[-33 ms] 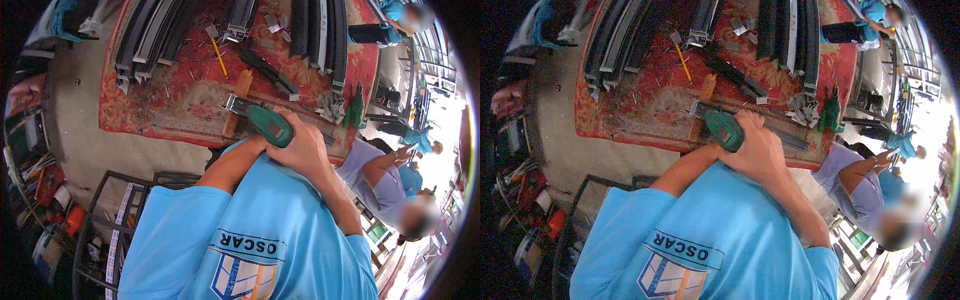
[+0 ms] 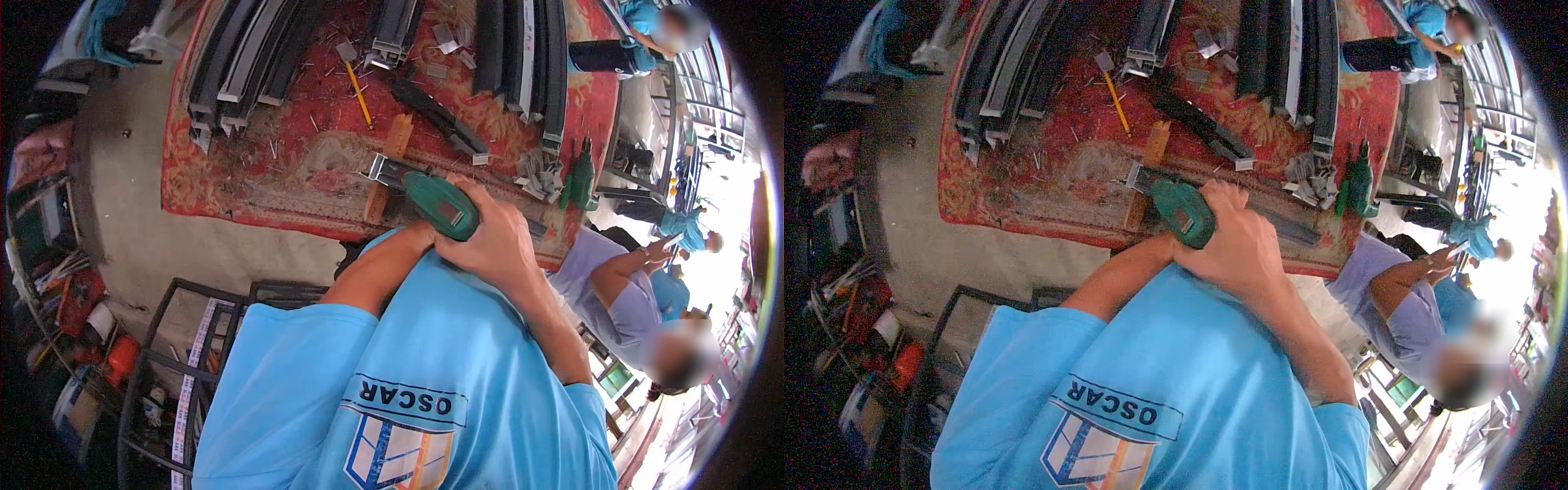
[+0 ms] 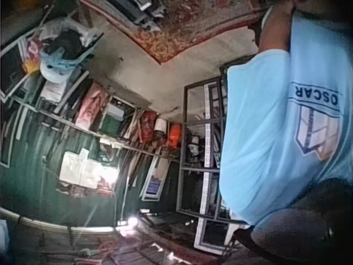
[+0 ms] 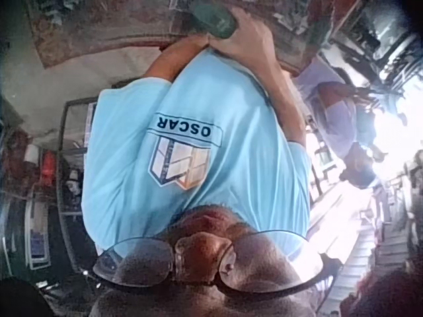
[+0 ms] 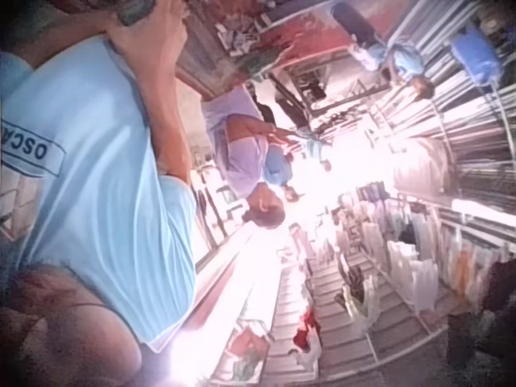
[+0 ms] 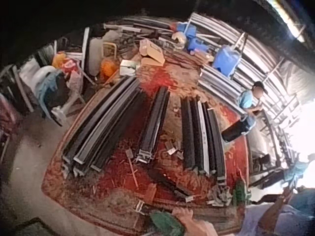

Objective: Drilling holes into aluminum profiles using a power drill.

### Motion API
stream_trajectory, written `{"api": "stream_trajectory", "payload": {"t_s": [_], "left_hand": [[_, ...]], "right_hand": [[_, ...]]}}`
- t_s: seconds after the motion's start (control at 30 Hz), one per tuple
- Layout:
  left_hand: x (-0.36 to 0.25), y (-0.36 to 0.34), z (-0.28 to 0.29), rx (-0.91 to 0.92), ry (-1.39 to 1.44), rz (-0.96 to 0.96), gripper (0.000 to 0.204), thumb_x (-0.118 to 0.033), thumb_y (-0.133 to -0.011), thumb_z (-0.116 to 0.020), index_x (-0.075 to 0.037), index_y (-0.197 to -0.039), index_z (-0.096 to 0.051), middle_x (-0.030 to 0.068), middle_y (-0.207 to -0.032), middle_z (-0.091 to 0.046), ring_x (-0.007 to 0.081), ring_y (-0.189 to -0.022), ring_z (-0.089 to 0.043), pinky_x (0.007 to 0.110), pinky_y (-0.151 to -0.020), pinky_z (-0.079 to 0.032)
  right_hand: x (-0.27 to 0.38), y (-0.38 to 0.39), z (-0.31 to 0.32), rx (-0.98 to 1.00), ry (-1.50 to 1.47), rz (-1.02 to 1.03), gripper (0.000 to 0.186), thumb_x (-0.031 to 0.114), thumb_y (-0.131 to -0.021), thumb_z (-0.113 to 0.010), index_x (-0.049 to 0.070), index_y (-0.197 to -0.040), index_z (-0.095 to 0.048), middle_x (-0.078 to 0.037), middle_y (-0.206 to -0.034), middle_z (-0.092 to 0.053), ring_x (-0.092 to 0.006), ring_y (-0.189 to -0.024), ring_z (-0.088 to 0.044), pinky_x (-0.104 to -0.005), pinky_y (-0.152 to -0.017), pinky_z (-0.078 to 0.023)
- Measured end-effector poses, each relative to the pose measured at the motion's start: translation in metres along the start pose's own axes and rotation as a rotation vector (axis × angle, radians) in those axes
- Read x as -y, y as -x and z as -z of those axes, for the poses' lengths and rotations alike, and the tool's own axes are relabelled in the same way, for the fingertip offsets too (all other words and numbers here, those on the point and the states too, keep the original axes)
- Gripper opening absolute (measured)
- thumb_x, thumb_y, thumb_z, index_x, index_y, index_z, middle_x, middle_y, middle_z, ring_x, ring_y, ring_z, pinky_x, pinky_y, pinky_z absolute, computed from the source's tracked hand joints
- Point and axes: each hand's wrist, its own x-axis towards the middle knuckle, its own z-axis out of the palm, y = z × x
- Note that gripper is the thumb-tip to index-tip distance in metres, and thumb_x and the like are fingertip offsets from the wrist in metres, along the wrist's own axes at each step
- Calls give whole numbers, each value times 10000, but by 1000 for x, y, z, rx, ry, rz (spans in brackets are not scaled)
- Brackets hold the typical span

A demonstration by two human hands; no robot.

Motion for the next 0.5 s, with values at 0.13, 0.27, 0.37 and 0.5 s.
{"api": "stream_trajectory", "payload": {"t_s": [0.13,0.27,0.37,0.5], "left_hand": [[3,-1,0,8,82,-4,165,-301,-938,-607,-184,-1001,-704,16,-922,-672,237,-943,-677,460,-806,-509],[5,-2,1,12,162,-10,164,-300,-938,-608,-184,-1000,-706,17,-925,-675,237,-944,-679,461,-805,-511],[6,-2,1,13,219,-14,164,-299,-937,-608,-185,-1000,-707,18,-927,-677,237,-945,-681,461,-805,-512],[8,-2,1,12,295,-21,163,-298,-937,-609,-185,-1000,-709,19,-930,-680,237,-946,-683,461,-803,-513]], "right_hand": [[1,1,-1,-19,22,14,659,274,-716,-804,80,-1321,-629,-209,-1031,-744,-401,-996,-720,-445,-862,-574],[5,0,2,26,7,-40,667,273,-713,-805,77,-1325,-628,-213,-1038,-743,-400,-999,-719,-446,-860,-576],[3,-1,2,23,0,-23,671,268,-713,-804,70,-1329,-629,-214,-1047,-743,-397,-1002,-721,-446,-861,-577],[3,-1,2,2,16,-12,661,257,-714,-802,58,-1322,-637,-214,-1053,-743,-390,-1006,-724,-444,-862,-577]]}}
